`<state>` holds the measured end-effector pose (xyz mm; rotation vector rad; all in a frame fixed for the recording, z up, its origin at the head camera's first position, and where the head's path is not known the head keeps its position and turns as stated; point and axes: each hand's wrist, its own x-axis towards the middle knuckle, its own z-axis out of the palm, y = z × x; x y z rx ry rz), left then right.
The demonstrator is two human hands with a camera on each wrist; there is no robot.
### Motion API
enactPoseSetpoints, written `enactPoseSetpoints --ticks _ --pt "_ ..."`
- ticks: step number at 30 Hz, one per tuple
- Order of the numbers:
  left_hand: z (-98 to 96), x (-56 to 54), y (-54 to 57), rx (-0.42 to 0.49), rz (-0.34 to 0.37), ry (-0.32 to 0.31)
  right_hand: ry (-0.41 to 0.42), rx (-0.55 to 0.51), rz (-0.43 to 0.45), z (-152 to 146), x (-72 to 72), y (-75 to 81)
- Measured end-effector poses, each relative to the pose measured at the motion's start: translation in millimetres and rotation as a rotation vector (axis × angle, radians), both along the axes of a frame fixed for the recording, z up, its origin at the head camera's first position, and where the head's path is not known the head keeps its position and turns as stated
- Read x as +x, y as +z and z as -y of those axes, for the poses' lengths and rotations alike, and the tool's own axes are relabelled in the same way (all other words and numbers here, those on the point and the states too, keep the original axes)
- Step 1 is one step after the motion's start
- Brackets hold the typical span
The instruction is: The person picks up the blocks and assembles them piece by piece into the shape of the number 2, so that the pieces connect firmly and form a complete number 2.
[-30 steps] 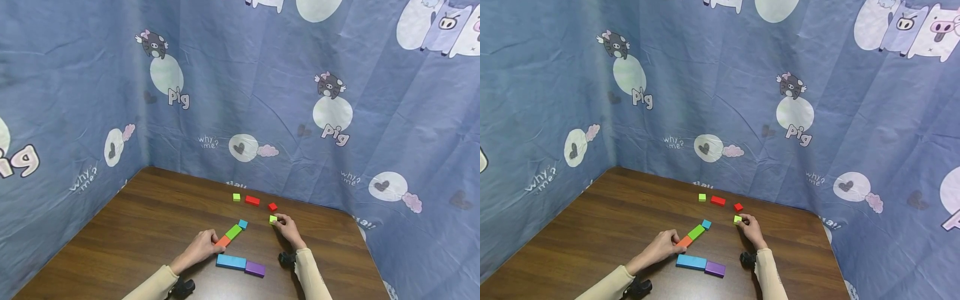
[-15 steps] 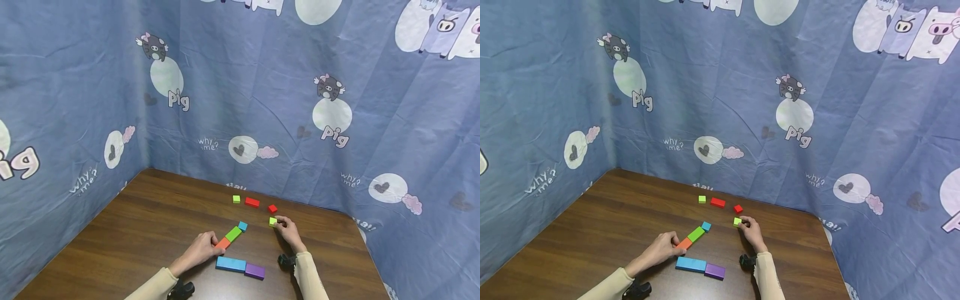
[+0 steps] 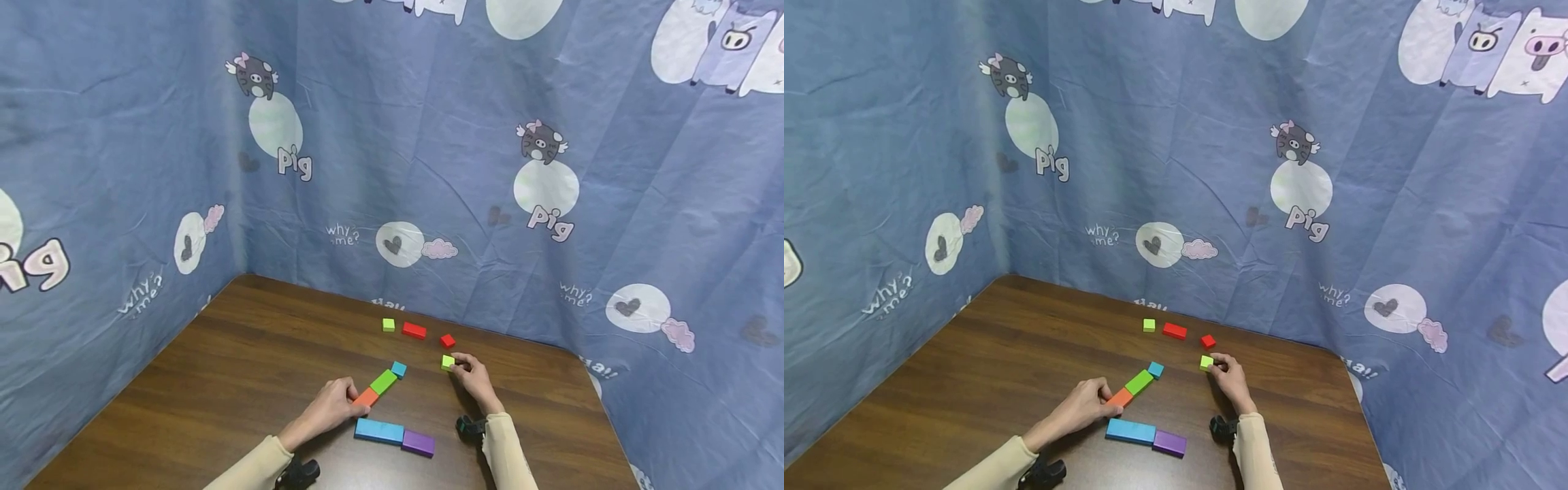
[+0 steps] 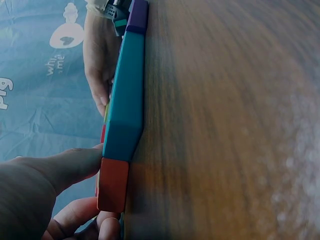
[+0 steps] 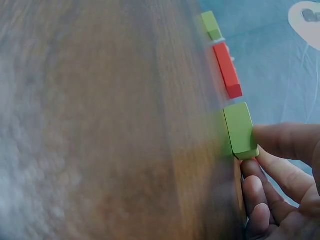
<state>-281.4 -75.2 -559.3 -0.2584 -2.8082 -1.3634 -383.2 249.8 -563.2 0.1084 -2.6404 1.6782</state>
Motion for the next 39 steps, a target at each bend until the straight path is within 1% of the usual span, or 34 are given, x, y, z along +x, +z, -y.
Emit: enactPoseSetpoints --ticks 3,8,11,16,23,25,28,35,39 --pt "0.3 0.0 0.7 0.004 0.014 -0.001 0.006 0.008 -0.014 -0.2 -0.7 -0.9" --pt "1.4 2.2 0.2 0.003 0.041 -0.012 0.015 0.022 0.002 -1.3 1.2 -3.1" --pt "1.4 1.1 0.1 0.005 0.020 -0.016 0.019 0.021 -0.004 -2.0 0.8 -1.8" --pt "0.7 -3.3 1.9 0.000 -0.021 -0.003 0.005 0.007 -0.023 -0.8 -3.3 2.7" --pt "2.4 -0.8 0.2 0.006 0.015 -0.020 0.018 0.037 -0.017 -2.1 -2.0 -1.6" --pt "1.7 -0.9 -0.4 0.008 0.010 -0.022 0.015 0.031 -0.021 -2.5 -2.0 -1.9" --pt "1.2 -1.8 -0.3 0.012 -0.010 -0.022 0.015 0.033 -0.054 -3.0 -3.1 -1.8" --pt "2.3 -0.4 -0.6 0.017 0.006 -0.024 0.008 0.023 -0.036 -3.1 -4.3 -6.0" --pt "1.9 0.2 -1.0 0.013 -0.003 -0.019 0.006 0.016 -0.027 -3.2 -2.6 -6.2"
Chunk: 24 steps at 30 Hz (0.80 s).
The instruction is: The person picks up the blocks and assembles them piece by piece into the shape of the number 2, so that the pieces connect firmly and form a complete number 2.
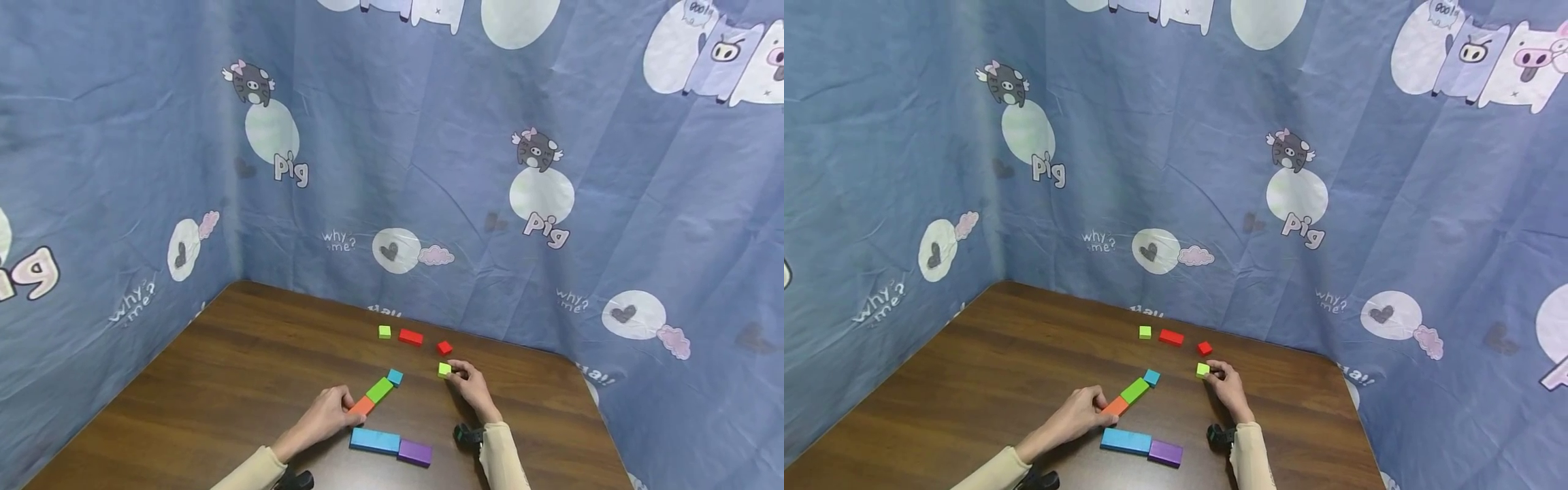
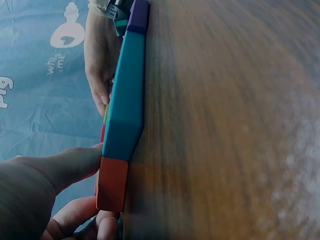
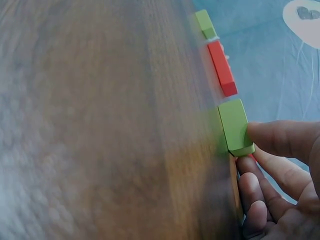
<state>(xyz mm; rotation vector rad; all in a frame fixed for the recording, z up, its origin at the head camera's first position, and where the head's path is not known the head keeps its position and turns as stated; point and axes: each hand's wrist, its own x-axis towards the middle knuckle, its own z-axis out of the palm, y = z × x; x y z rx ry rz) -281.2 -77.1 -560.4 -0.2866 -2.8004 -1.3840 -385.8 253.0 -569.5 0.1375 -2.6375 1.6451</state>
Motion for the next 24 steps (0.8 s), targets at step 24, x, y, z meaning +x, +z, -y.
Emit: enactPoseSetpoints --ticks 24 --pt "0.3 -3.0 -3.0 -0.012 -0.009 0.002 -0.008 -0.001 0.030 -1.1 0.7 1.9"
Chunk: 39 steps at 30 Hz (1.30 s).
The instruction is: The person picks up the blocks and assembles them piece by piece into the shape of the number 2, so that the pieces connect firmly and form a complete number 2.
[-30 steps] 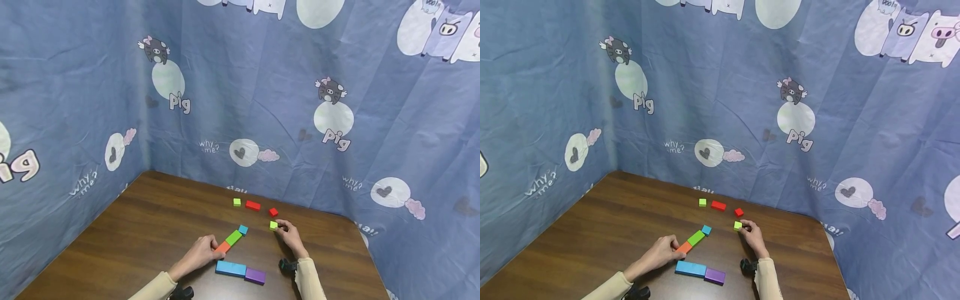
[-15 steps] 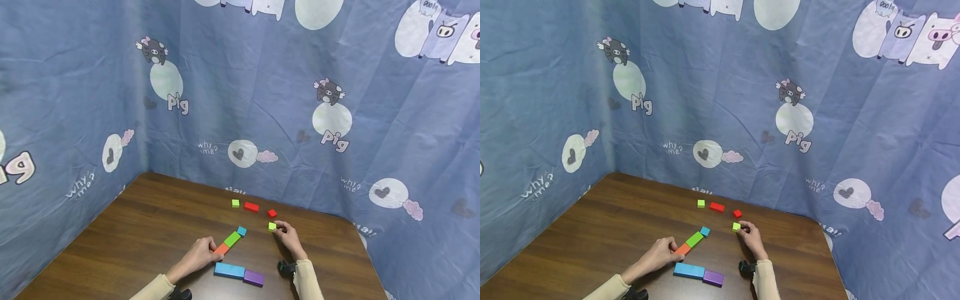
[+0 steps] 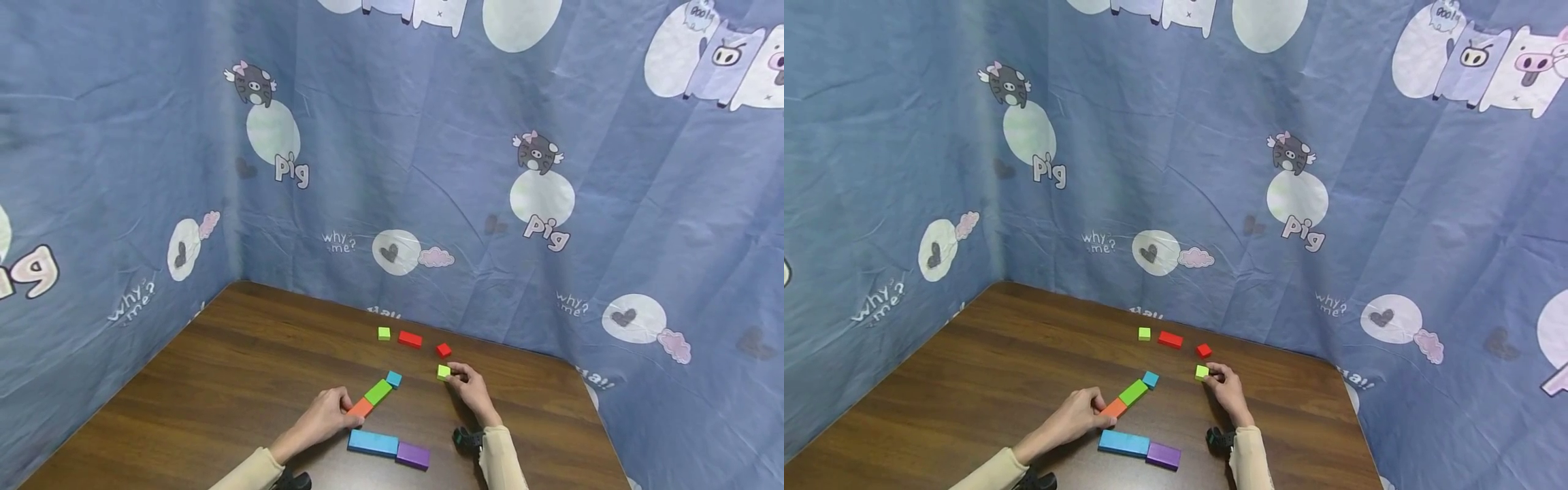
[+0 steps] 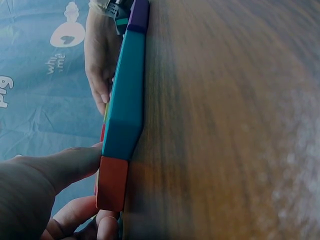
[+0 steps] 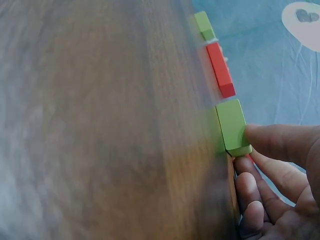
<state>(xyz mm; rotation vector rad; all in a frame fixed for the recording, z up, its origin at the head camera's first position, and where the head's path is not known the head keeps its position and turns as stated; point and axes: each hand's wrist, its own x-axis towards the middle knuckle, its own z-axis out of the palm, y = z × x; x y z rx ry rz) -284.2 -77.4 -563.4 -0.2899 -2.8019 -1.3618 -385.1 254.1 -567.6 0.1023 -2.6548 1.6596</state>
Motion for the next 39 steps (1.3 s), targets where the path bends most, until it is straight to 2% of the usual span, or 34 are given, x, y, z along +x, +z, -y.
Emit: enactPoseSetpoints --ticks 8,18,23,27,34,39 --pt "-0.7 -2.7 4.5 0.003 0.002 0.001 -0.003 -0.014 -0.023 0.8 -1.8 5.1" --pt "-0.2 2.1 2.9 0.007 0.015 -0.002 -0.004 0.003 -0.002 4.8 -1.5 6.9" --pt "0.1 2.7 1.8 0.001 0.002 0.001 -0.007 0.032 -0.051 8.1 -1.6 6.7" --pt "-0.5 2.4 1.1 0.001 -0.006 0.001 -0.023 0.057 -0.051 10.9 -0.8 8.5" --pt "-0.2 2.6 3.4 -0.002 0.003 0.011 0.000 0.109 -0.120 15.5 -2.6 10.2" --pt "0.0 4.6 3.6 0.008 0.010 0.005 -0.013 0.149 -0.105 17.8 -3.0 8.9"
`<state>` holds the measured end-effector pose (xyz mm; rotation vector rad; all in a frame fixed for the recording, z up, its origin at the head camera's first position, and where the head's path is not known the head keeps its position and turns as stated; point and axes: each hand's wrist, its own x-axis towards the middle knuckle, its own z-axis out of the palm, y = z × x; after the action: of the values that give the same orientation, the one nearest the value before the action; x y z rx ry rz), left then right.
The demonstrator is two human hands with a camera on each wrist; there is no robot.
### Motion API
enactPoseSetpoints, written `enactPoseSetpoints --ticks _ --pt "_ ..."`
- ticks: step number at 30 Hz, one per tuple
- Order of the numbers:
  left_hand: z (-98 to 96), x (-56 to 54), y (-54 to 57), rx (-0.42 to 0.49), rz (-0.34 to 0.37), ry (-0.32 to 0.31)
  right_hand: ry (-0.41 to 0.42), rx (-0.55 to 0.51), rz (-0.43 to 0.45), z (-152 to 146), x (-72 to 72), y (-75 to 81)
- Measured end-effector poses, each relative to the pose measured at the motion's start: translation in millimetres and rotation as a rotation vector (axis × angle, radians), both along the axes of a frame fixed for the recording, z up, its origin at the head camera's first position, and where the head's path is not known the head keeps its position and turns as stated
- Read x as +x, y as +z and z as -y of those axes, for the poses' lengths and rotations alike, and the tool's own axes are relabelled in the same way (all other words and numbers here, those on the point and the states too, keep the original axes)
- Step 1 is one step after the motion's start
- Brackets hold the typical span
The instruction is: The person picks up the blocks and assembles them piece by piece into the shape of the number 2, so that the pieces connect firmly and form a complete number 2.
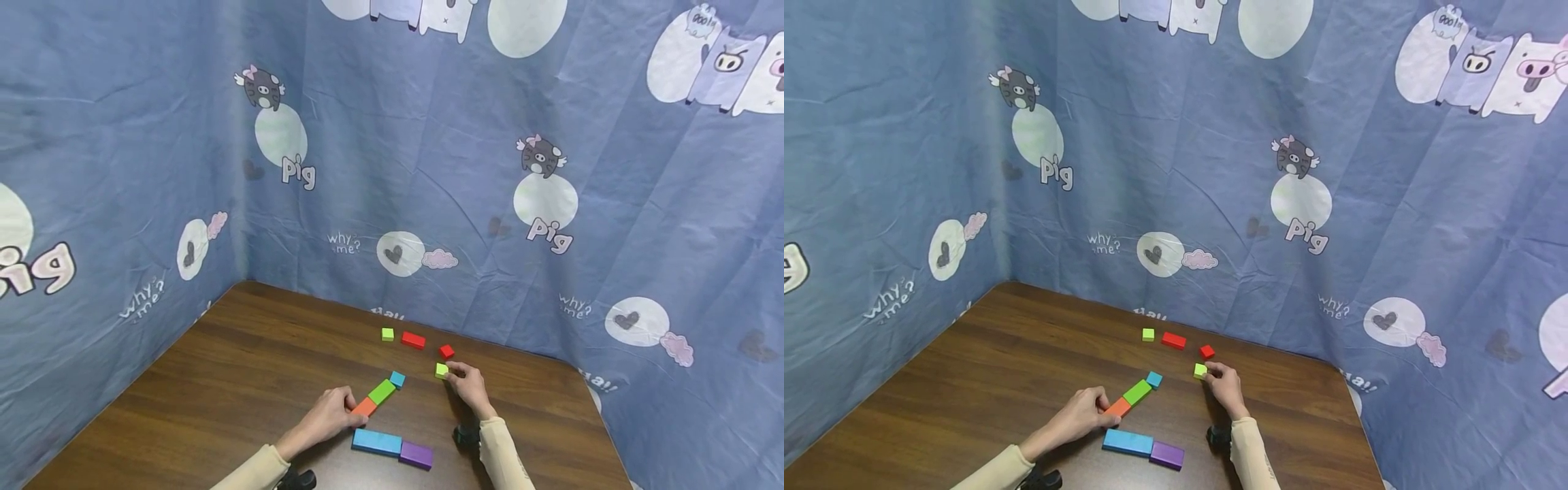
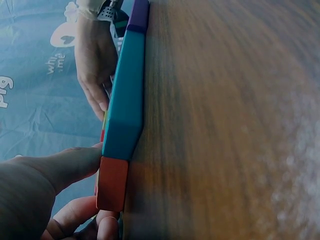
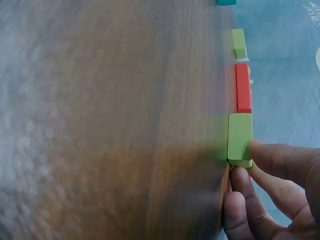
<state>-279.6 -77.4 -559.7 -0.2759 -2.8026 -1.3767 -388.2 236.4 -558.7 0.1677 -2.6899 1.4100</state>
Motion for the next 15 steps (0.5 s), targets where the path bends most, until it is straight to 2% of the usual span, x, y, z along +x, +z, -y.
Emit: enactPoseSetpoints --ticks 10,15 --pt "-0.5 0.6 -1.0 -0.005 -0.040 -0.012 -0.002 0.026 0.017 2.8 -1.7 -2.0" --pt "0.6 -0.6 0.3 -0.002 -0.037 -0.019 0.019 0.019 0.002 6.7 -2.3 0.6"
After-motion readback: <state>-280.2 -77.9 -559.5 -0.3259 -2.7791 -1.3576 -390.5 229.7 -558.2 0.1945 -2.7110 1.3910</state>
